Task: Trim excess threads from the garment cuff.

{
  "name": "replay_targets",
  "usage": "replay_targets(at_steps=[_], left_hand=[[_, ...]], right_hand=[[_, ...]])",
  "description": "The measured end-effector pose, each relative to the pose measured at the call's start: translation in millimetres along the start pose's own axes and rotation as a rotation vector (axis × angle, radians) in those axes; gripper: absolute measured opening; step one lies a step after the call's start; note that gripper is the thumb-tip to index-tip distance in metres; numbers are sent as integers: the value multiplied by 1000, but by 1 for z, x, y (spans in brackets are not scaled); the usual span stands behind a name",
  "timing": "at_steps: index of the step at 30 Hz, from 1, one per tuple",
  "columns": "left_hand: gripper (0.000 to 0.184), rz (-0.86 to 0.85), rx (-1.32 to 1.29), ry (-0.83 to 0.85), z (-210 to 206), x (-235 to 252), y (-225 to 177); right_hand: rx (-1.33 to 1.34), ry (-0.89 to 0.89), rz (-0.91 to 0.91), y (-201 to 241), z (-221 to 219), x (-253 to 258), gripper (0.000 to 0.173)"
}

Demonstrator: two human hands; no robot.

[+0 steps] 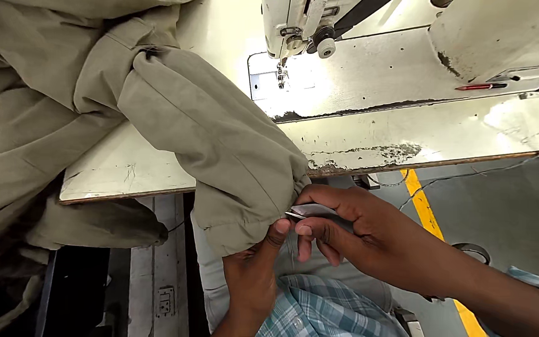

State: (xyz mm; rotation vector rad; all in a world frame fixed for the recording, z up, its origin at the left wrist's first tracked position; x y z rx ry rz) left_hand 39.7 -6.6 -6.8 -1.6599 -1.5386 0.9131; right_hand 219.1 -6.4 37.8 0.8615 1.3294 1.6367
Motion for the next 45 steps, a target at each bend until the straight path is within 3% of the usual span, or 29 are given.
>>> replay_targets(at_steps=[5, 12, 19, 24, 28, 33, 40, 45], left_hand=[[26, -36, 52, -1, 1, 2, 2], [16, -69, 31, 33, -4, 2, 0], [21, -49, 25, 47, -2, 0, -1], [25, -125, 104, 72, 0, 0, -1], [29, -137, 169, 49, -2, 0, 1], [32, -183, 289, 51, -3, 2, -3], [33, -203, 351, 55, 1, 2, -1], [26, -120, 155, 48, 2, 1, -3]], right_hand=[[27, -24, -21, -3, -5, 1, 17], [-47, -267, 99, -13, -29, 3, 20], [7, -309, 145, -10, -20, -2, 23], [-352, -346, 131, -2, -2, -5, 18], [-693, -366, 298, 7, -2, 3, 17], [-864, -323, 385, 12, 3, 10, 13], [-943, -308, 289, 5, -7, 13, 16], [-701, -542, 81, -8, 13, 13, 12]])
Point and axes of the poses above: each hand's wrist, its own x-axis towards the middle knuckle, its own z-axis out of the back of the hand, y = z × x, the point moved 1 cm from there along x, towards the middle knuckle, and after that the axes turned 3 degrees about y, right-handed, at the moved point
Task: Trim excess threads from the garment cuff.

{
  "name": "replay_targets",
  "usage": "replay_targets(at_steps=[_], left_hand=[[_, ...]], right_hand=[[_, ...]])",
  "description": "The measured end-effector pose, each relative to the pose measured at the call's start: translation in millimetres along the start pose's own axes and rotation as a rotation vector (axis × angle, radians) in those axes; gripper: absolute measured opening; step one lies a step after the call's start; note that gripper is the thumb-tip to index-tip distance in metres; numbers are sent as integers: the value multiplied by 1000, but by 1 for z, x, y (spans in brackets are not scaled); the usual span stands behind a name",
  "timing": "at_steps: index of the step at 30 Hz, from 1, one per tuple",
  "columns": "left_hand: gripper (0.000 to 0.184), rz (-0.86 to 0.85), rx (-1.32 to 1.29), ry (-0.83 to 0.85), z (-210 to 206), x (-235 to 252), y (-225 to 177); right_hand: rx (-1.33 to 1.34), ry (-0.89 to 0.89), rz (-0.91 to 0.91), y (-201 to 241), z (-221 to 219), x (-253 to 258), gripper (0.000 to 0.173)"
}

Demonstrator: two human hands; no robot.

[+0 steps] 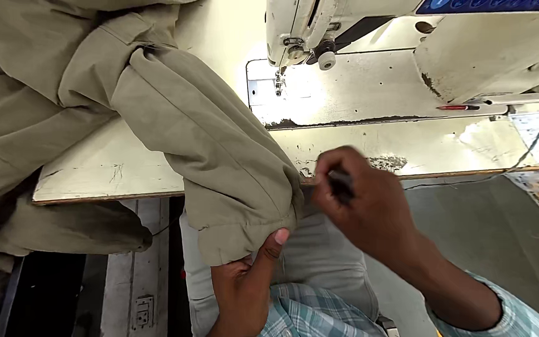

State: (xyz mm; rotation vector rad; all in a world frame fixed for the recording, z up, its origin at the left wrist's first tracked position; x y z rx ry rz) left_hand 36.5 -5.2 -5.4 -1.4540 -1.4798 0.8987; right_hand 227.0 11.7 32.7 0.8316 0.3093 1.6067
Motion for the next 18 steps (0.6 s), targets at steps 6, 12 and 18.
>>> replay_targets(at_steps=[6, 12, 18], left_hand=[[23, 33, -89, -7, 0, 1, -2], [26, 11, -33, -20, -3, -1, 0], [31, -5, 123, 8, 3, 0, -1]], right_hand=[[180, 44, 63, 5, 2, -8, 14], [168, 60, 189, 19, -3, -9, 14], [-72, 84, 287, 22, -6, -5, 14]])
Point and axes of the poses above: each hand's wrist, its own x-axis towards the middle knuckle, its own z-axis out of the back of the hand, y = z × x, the point moved 1 cm from there along x, towards the middle knuckle, and after that the axes turned 3 degrees about y, right-handed, at the moved point
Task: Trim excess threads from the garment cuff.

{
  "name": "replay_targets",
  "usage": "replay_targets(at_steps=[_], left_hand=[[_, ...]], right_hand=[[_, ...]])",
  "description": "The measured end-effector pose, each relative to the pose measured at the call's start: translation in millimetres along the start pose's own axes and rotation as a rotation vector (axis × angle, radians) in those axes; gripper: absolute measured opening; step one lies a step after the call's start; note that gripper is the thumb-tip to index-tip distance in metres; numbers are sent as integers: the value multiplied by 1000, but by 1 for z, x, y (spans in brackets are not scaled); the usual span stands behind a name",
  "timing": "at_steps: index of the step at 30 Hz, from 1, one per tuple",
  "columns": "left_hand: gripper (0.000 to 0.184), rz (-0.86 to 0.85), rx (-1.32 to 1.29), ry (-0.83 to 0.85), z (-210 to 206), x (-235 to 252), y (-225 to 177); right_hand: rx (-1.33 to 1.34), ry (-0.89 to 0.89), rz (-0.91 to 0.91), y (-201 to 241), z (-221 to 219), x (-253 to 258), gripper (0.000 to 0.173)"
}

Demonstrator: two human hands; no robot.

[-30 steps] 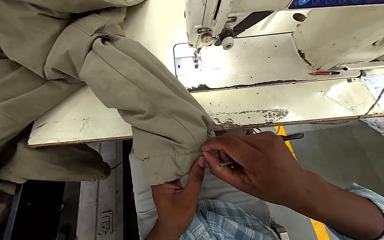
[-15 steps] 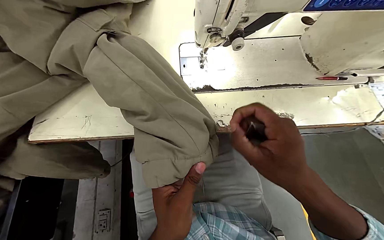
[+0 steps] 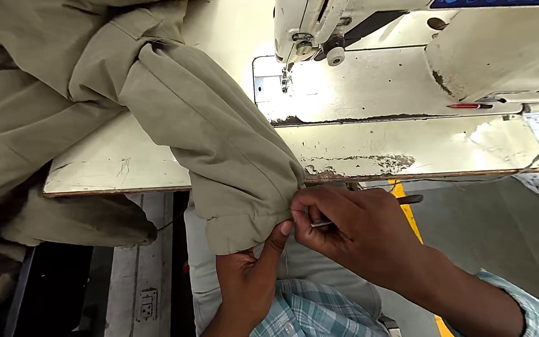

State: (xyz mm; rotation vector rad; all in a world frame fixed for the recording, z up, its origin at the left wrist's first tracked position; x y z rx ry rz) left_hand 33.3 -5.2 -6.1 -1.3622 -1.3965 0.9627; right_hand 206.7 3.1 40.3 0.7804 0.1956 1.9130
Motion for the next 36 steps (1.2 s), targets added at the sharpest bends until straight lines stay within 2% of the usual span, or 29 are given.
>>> replay_targets(at_steps=[4, 8, 12, 15, 17, 19, 21, 25, 31, 36], left_hand=[[25, 17, -2, 45, 2, 1, 2], [16, 27, -46, 74, 3, 3, 1], [19, 89, -110, 26, 3, 2, -2], [15, 130, -224, 8, 1, 3, 0], [15, 142, -276, 15, 2, 2, 0], [19, 128, -278, 18, 4, 1, -2], [24, 100, -245, 9, 4, 2, -5], [26, 82, -228, -11, 3, 4, -5], [25, 102, -225, -7, 5, 4, -5], [24, 184, -272, 1, 12, 5, -6]], right_hand=[[-69, 48, 30, 0, -3, -2, 18], [-83, 34, -42, -5, 0, 0, 16], [65, 123, 36, 14, -3, -12, 17], [298, 103, -170, 5, 6, -10, 11], [459, 19, -300, -2, 16, -7, 9], [604, -79, -392, -6, 17, -11, 13], [747, -85, -442, -11, 9, -24, 24], [1001, 54, -406, -24, 7, -44, 41], [1058, 170, -288, -31, 25, -36, 28], [860, 448, -114, -31, 28, -7, 22]])
Point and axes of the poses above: each hand's wrist, its own x-axis towards the middle knuckle, its own z-axis out of the back of the hand, y = z × x, the point moved 1 cm from there along x, towards the middle knuckle, and after that the axes turned 3 degrees about y, right-handed, at the moved point
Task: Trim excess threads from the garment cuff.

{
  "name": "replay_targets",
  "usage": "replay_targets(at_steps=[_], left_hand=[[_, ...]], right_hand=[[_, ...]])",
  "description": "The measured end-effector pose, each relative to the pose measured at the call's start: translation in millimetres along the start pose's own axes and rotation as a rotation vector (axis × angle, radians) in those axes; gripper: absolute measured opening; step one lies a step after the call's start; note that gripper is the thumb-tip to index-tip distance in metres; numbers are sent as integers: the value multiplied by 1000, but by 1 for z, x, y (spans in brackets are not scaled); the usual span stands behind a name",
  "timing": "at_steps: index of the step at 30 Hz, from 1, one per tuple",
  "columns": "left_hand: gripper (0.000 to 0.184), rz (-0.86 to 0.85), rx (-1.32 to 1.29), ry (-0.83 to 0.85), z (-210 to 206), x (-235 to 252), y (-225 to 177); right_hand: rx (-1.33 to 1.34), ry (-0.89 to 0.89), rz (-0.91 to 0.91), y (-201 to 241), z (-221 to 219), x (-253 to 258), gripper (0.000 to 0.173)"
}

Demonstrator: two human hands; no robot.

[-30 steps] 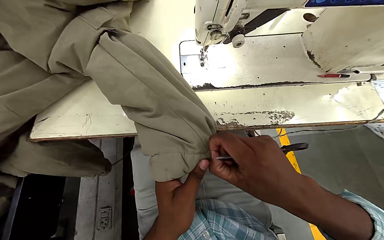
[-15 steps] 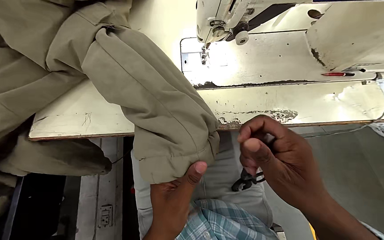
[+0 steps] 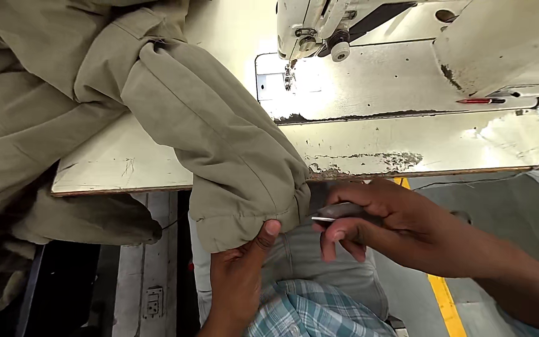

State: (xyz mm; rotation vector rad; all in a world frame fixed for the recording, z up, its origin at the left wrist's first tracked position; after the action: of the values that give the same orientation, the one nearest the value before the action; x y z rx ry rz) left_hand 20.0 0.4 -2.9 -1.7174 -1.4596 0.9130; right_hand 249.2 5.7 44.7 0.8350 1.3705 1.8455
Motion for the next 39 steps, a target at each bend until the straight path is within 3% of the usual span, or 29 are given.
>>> replay_targets(at_steps=[4, 9, 18, 35, 39], left_hand=[[24, 49, -57, 69, 0, 2, -2], [23, 86, -82, 117, 2, 5, -6], [20, 150, -11, 172, 5, 11, -12], [21, 52, 133, 204, 3, 12, -11], [22, 51, 157, 192, 2, 11, -7]], right_hand=[[-168, 163, -6, 5, 10, 17, 21], [-201, 233, -33, 10, 12, 28, 20], [-244, 224, -64, 10, 9, 27, 22], [-353, 187, -70, 6, 4, 20, 27], [-391, 140, -67, 3, 1, 17, 21]])
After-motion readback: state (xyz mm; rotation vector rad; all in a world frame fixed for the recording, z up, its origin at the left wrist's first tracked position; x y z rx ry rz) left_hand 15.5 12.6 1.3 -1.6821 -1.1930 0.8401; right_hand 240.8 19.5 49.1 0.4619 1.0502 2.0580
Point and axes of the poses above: each hand's wrist, its own x-axis towards the middle knuckle, its own z-axis out of the back of the hand, y = z × x, the point moved 1 cm from there along x, towards the middle knuckle, and after that the axes turned 3 degrees about y, right-handed, at the moved point
